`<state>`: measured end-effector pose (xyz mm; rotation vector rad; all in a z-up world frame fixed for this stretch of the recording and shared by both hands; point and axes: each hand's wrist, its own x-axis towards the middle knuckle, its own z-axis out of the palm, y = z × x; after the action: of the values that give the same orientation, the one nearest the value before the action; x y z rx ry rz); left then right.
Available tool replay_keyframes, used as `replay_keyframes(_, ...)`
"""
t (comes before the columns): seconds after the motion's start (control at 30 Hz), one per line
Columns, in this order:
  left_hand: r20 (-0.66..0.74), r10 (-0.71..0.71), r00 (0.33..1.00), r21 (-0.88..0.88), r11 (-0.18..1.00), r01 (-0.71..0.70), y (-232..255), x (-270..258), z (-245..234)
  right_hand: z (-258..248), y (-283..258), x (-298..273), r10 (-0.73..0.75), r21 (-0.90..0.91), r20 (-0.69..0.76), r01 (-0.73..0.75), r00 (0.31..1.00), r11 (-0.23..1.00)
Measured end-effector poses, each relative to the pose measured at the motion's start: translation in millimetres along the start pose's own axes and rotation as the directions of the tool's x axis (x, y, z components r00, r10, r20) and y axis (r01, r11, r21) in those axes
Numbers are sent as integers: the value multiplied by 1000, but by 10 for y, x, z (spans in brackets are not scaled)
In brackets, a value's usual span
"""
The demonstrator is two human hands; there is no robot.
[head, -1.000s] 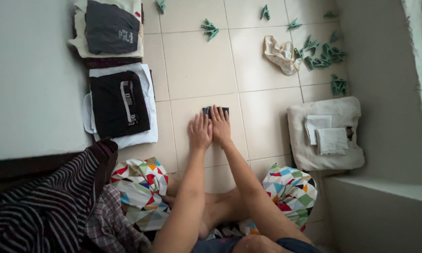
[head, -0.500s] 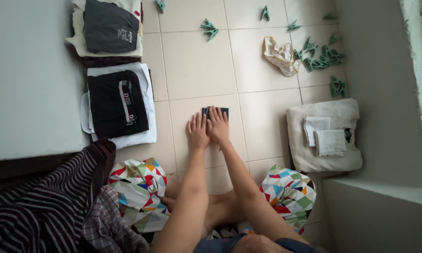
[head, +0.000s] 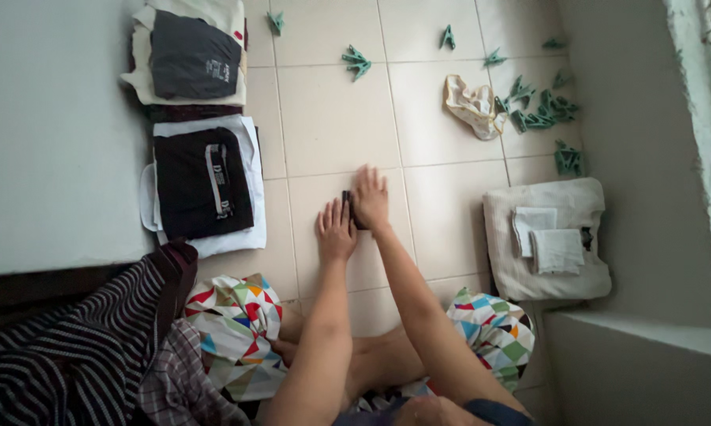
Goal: The person folds a white towel by hand, then spreads a dark cloth and folds it into a small rectangle, and finally spreads and smooths a patterned cloth.
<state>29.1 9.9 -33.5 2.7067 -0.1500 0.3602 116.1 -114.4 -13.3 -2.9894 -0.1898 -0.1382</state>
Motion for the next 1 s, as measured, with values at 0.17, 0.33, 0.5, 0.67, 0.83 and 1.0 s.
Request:
replay_keyframes(0.17,-5,-40,999,-36,999,40,16,4,8,52,-108,-49,-122,158,69,110,990,981)
replay_keyframes(0.33,-9,-20,1000,-17,1000,20,18,5,1,99,2,105,-58,211,84,39,995,977)
replay_keyframes(0.5,-16,-1,1000,21,1000,2,51,23,-83,64,187,-7,327,797,-168,-67,930,601)
replay_keyframes(0.67,60,3,998,-59,998,0,-12,5,-72,75,-118,-379,368,715,-78,-205,927,668)
replay_keyframes(0.83,40,2,999,42,999,-3,-57,-37,94,-49,-335,-408,384,607,13,-312,923,731)
replay_keyframes(1.0,63,-24,998,5,1000,24,-38,-26,116,72,-340,-384,464,550,-14,-380,886,744)
